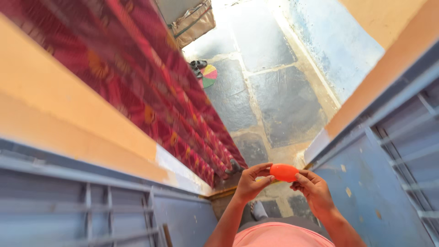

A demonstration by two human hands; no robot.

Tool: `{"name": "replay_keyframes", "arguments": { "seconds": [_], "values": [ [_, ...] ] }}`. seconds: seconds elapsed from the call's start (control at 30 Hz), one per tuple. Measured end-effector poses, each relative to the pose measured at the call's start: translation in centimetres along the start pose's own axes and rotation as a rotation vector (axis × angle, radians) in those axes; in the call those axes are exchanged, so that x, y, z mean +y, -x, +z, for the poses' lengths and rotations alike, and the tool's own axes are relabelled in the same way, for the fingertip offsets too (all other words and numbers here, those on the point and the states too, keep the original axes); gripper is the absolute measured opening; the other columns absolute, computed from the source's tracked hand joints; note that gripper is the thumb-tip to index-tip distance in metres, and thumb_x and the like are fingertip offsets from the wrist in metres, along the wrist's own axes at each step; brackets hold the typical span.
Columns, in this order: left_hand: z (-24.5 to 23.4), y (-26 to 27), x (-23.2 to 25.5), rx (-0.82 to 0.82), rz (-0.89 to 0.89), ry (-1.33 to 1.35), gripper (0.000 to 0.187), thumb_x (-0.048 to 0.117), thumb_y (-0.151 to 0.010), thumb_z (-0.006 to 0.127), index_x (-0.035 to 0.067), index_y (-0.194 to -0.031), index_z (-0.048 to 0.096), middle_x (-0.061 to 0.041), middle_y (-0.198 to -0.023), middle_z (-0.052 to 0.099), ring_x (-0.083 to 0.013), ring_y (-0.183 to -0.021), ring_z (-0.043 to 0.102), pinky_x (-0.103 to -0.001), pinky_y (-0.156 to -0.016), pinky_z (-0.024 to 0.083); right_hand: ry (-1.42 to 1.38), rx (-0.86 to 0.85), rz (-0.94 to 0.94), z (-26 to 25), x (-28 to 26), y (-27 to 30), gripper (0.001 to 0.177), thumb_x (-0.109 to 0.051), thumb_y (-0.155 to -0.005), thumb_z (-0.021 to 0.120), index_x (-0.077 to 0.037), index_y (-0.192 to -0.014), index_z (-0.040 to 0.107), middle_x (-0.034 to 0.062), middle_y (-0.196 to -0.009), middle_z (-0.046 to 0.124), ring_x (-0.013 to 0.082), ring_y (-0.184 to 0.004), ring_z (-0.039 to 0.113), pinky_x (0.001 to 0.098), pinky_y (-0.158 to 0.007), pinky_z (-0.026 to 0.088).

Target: The person picks up various bathroom items from the floor, including a bar of soap, a brush, a box, and toothbrushes with toothpaste. They walk into the bathroom and place each item onto a wall-mounted shelf or rack.

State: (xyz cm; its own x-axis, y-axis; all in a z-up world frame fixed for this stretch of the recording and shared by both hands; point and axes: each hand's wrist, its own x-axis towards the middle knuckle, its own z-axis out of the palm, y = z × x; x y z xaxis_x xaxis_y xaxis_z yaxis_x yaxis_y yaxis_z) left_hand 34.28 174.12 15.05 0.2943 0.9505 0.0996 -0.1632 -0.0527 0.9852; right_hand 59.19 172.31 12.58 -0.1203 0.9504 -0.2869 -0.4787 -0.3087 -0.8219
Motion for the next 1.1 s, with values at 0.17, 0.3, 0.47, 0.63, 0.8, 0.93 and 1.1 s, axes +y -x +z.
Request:
{"name": "replay_keyframes", "arguments": {
  "seconds": [0.17,0.3,0.47,0.63,0.8,0.93,1.1],
  "values": [
    [-4.5,-8.1,0.5,0.009,-0.048,-0.012,0.048,0.009,-0.094,0.076,-0.004,-0.138,0.062,-0.011,-0.121,0.076,-0.0150,-0.113,0.071,-0.031,-0.100,0.056,-0.018,0.009,-0.019,2.2,-1.3,-9.1,0.032,-0.018,-0.100,0.065,0.006,-0.119,0.069,0.0128,-0.096,0.073,0.0201,-0.084,0.068,0.0357,-0.080,0.053],
    [-7.6,-14.3,-0.1,0.068,-0.091,-0.041,0.049,0.010,-0.093,0.076,-0.003,-0.138,0.063,-0.011,-0.120,0.077,-0.0154,-0.112,0.072,-0.031,-0.100,0.056,-0.035,0.034,0.005,3.5,-2.3,-16.8,0.031,-0.019,-0.099,0.064,0.006,-0.117,0.069,0.0129,-0.098,0.075,0.0202,-0.085,0.069,0.0373,-0.081,0.054],
    [-11.9,-24.2,-2.4,0.065,-0.101,-0.018,0.046,0.011,-0.095,0.075,-0.003,-0.137,0.064,-0.011,-0.121,0.076,-0.0160,-0.114,0.072,-0.031,-0.101,0.056,-0.042,0.007,0.015,3.3,-3.7,-28.2,0.029,-0.019,-0.099,0.063,0.005,-0.116,0.068,0.0126,-0.099,0.075,0.0204,-0.086,0.069,0.0377,-0.082,0.055],
    [-15.2,-36.5,-4.0,0.147,-0.097,0.094,0.045,0.008,-0.093,0.075,-0.004,-0.135,0.064,-0.013,-0.121,0.075,-0.0177,-0.113,0.072,-0.033,-0.100,0.057,-0.014,-0.040,0.022,4.0,-8.8,-41.6,0.028,-0.020,-0.100,0.064,0.004,-0.115,0.069,0.0122,-0.097,0.074,0.0206,-0.084,0.068,0.0368,-0.080,0.054],
    [-19.2,-47.3,-4.3,0.215,-0.104,0.136,0.048,0.011,-0.092,0.078,-0.004,-0.135,0.064,-0.013,-0.121,0.076,-0.0185,-0.113,0.073,-0.034,-0.101,0.058,0.088,-0.092,0.094,5.7,-14.4,-53.1,0.029,-0.022,-0.100,0.065,0.002,-0.115,0.071,0.0135,-0.094,0.073,0.0207,-0.084,0.067,0.0371,-0.079,0.054],
    [-22.6,-53.3,-3.0,0.302,-0.109,0.025,0.048,0.013,-0.090,0.080,-0.003,-0.133,0.066,-0.013,-0.118,0.077,-0.0195,-0.112,0.074,-0.035,-0.100,0.059,0.157,-0.138,0.140,8.0,-17.3,-61.2,0.030,-0.022,-0.098,0.066,0.002,-0.115,0.071,0.0114,-0.100,0.075,0.0190,-0.089,0.068,0.0369,-0.080,0.054],
    [-28.3,-59.2,-2.5,0.401,-0.134,0.057,0.046,0.012,-0.088,0.081,0.000,-0.130,0.068,-0.012,-0.116,0.078,-0.0193,-0.111,0.074,-0.034,-0.100,0.060,0.213,-0.205,0.221,12.4,-18.5,-71.1,0.031,-0.020,-0.096,0.066,0.002,-0.117,0.073,0.0122,-0.102,0.076,0.0201,-0.091,0.070,0.0377,-0.081,0.055]
  ]
}}
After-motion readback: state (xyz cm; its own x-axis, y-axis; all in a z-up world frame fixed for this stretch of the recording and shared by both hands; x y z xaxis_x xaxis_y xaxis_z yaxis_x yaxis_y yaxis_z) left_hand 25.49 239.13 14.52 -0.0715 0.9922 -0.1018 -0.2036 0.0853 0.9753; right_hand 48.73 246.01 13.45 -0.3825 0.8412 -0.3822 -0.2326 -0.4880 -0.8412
